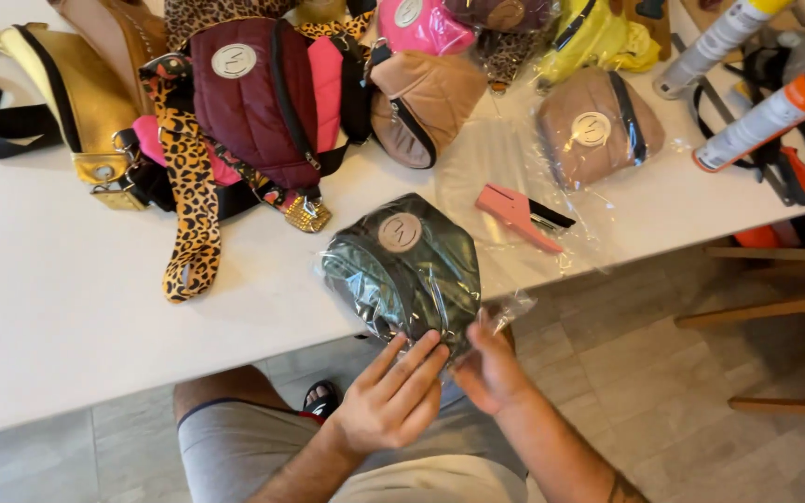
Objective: The person seals a plastic bag containing a green fanny pack using a pink handheld heat sealer. They then attach a leopard-print strap to a beige fanny pack, place it into a clear plastic bag, and seal the bag with the same sealer.
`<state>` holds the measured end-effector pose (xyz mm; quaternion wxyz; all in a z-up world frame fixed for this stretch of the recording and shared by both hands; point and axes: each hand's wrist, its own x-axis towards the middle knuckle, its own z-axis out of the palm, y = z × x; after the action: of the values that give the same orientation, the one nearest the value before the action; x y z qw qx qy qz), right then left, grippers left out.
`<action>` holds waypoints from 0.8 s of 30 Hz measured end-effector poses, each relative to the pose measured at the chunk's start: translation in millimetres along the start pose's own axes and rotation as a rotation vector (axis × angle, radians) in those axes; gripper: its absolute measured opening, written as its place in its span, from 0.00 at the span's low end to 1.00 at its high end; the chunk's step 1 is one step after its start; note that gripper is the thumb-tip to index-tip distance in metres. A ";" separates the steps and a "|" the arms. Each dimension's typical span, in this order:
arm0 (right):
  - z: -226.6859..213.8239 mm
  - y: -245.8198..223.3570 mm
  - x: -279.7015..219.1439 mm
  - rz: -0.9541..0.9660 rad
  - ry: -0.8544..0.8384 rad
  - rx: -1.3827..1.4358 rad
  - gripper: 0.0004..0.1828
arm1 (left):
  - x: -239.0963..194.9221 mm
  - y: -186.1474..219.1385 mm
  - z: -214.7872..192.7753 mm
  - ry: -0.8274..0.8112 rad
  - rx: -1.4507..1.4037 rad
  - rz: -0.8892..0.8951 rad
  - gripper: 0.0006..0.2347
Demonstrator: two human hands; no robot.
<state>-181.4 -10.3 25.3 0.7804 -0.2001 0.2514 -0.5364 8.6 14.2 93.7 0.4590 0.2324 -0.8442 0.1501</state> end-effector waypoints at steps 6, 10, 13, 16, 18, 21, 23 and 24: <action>51.9 -6.9 -13.0 -0.176 0.575 -0.076 0.27 | 2.5 13.2 -0.9 -0.122 -0.042 0.013 0.13; 15.8 -34.9 -10.9 -0.339 0.498 -0.094 0.27 | -42.2 25.6 4.1 -0.194 0.008 0.061 0.12; 0.0 -94.2 21.1 -0.499 0.411 0.006 0.21 | -58.5 28.4 8.0 -0.107 0.073 -0.099 0.07; 9.5 -167.8 88.7 -0.680 0.262 0.005 0.26 | -66.4 33.7 12.3 -0.309 -0.026 -0.165 0.11; 4.9 -214.5 151.1 -0.905 0.355 0.182 0.40 | -55.2 37.5 12.7 -0.261 -0.049 -0.143 0.04; 3.9 -231.3 216.7 -0.544 0.570 0.077 0.43 | -47.8 33.0 12.6 -0.229 -0.022 -0.113 0.03; 16.5 -190.7 200.4 -0.507 0.541 -0.256 0.31 | -49.6 30.2 9.2 -0.222 -0.003 -0.145 0.04; 21.0 -169.1 192.4 -0.454 0.508 -0.592 0.18 | -51.8 29.2 7.9 -0.217 0.013 -0.185 0.04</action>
<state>-235.8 -248.1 106.1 0.4658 -0.3266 0.5275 -0.6310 11.9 48.3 44.5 0.3754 0.3272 -0.8629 0.0864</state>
